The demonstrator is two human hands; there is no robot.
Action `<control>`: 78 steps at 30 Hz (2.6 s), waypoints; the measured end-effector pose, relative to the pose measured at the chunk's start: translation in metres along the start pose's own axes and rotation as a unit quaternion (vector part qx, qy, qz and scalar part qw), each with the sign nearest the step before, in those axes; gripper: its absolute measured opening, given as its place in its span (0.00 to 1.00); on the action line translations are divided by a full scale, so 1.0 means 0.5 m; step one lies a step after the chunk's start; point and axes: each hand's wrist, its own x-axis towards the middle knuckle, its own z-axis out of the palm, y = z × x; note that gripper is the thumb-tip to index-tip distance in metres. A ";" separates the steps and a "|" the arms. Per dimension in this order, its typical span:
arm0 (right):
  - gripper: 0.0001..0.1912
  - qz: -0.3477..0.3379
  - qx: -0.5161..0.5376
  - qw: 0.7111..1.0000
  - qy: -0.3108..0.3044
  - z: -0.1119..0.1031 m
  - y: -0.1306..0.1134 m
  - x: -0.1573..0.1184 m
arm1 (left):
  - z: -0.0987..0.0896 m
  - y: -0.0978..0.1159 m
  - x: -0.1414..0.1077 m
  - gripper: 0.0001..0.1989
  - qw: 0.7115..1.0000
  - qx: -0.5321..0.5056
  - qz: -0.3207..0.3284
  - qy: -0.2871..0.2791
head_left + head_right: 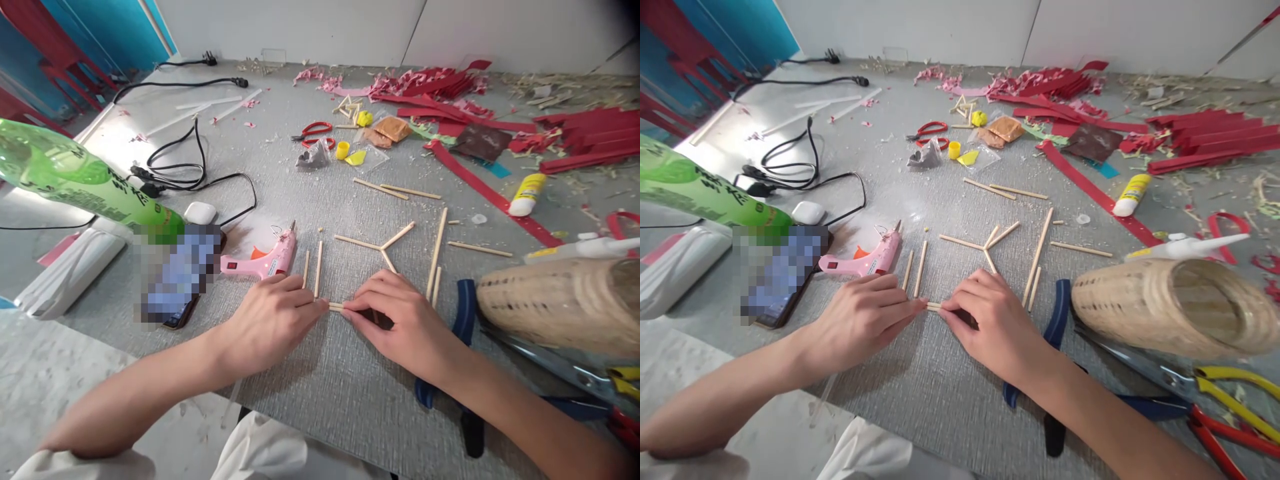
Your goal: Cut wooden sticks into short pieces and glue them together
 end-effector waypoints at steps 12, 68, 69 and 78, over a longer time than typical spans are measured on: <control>0.05 -0.009 -0.006 1.000 -0.004 0.000 0.004 -0.003 | 0.002 -0.003 0.002 0.11 1.000 -0.013 -0.009 0.011; 0.06 -0.001 -0.026 0.999 -0.023 -0.006 -0.003 -0.002 | 0.016 -0.003 0.003 0.14 0.999 -0.035 -0.016 0.028; 0.06 0.000 -0.030 0.999 -0.027 -0.007 -0.003 -0.001 | 0.015 -0.003 0.004 0.14 0.999 -0.036 -0.015 0.026; 0.05 -0.012 -0.032 0.999 -0.024 -0.004 0.007 0.001 | 0.018 -0.007 0.001 0.12 0.999 -0.005 -0.003 0.041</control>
